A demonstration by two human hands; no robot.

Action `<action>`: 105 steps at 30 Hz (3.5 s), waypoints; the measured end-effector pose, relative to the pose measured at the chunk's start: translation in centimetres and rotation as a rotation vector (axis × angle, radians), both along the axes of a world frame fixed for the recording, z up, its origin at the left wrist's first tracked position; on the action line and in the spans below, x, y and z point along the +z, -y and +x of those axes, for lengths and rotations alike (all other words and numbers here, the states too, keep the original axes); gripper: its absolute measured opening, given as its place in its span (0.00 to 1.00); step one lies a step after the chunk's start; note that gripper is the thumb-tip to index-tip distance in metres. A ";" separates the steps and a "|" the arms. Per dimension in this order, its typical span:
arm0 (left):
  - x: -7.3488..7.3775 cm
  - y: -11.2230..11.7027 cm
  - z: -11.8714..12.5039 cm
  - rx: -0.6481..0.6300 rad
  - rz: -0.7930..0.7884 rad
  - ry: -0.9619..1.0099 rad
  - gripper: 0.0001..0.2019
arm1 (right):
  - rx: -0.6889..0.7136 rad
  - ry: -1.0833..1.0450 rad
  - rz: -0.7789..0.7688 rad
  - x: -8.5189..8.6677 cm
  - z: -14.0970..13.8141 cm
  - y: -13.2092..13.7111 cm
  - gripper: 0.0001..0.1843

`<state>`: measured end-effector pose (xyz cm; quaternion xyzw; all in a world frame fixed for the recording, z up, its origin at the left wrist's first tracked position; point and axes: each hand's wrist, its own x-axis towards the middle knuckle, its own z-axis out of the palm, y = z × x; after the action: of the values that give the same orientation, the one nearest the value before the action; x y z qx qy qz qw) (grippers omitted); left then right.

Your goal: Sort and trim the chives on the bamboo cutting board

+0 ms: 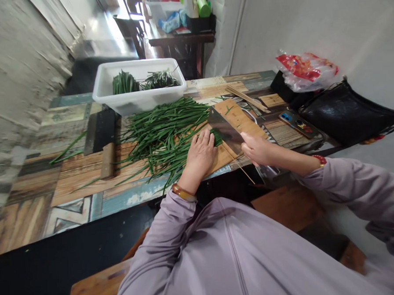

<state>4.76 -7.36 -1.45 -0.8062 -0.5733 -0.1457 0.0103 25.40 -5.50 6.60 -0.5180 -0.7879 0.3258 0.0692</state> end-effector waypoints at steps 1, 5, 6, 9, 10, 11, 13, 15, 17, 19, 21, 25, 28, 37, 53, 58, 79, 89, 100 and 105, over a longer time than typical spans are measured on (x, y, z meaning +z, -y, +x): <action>0.0 0.0 0.0 -0.003 0.004 -0.002 0.26 | 0.008 0.068 -0.006 0.0 -0.5 -0.2 0.07; 0.0 0.0 -0.1 0.004 0.007 -0.014 0.25 | 0.013 0.151 0.061 0.0 -2.4 -1.2 0.09; 0.0 0.0 -0.1 0.008 0.004 -0.021 0.26 | 0.006 0.145 0.066 -0.1 -2.5 -1.4 0.10; 0.3 0.2 -0.1 0.016 -0.014 -0.039 0.26 | 0.005 0.135 0.019 0.0 -1.1 -1.0 0.09; 0.3 0.2 -0.1 0.018 -0.014 -0.040 0.26 | 0.008 0.127 -0.003 0.1 -0.2 -0.6 0.08; 0.3 0.2 -0.1 0.019 -0.009 -0.038 0.26 | -0.001 0.114 -0.028 0.2 0.9 -0.2 0.07; 0.1 0.3 -0.1 0.019 0.012 -0.027 0.26 | -0.097 -0.019 -0.121 0.2 2.8 0.6 0.07; -0.1 0.3 -0.1 0.022 0.028 -0.017 0.26 | -0.176 -0.148 -0.125 0.1 4.2 1.2 0.08; -0.1 0.3 -0.2 0.026 0.024 -0.018 0.26 | -0.194 -0.235 -0.075 -0.1 4.8 1.7 0.07; 0.2 0.3 -0.2 0.029 -0.001 -0.028 0.27 | -0.181 -0.274 -0.031 -0.2 4.7 2.1 0.06; 0.8 0.5 -0.4 0.037 -0.039 -0.044 0.29 | -0.179 -0.290 -0.021 -0.1 4.5 2.5 0.06; 2.2 1.3 -1.7 0.113 -0.127 -0.092 0.38 | -0.141 -0.322 -0.037 0.2 4.3 2.9 0.05; 2.9 2.4 -3.4 0.144 -0.208 -0.126 0.41 | -0.118 -0.349 -0.035 0.1 4.5 3.0 0.07; 3.7 3.5 -9.2 0.292 -0.259 -0.102 0.45 | -0.069 -0.398 -0.100 -0.1 3.8 4.1 0.07; 3.0 2.4 -2.9 0.072 -0.179 -0.006 0.41 | -0.110 -0.437 -0.134 0.0 2.1 4.6 0.09; 1.6 0.4 0.2 0.076 -0.115 -0.075 0.30 | -0.250 -0.518 -0.068 0.4 4.5 4.0 0.07; 2.4 -2.8 3.2 0.070 -0.153 -0.046 0.41 | -0.363 -0.670 -0.135 -1.7 8.8 4.0 0.07; 2.4 2.9 -9.5 0.311 -0.262 -0.068 0.43 | -0.177 -0.553 -0.184 -1.9 5.7 4.4 0.08; 1.9 1.2 -2.4 0.137 -0.079 0.128 0.41 | -0.054 -0.311 -0.067 -1.3 2.1 4.8 0.07; 1.2 0.9 -2.1 0.131 -0.018 0.133 0.33 | 0.007 -0.200 -0.002 -1.1 0.9 4.7 0.07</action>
<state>2.69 -8.30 -0.24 -0.7557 -0.6254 -0.1927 -0.0257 26.29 -10.20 5.54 -0.4803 -0.7784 0.3770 0.1458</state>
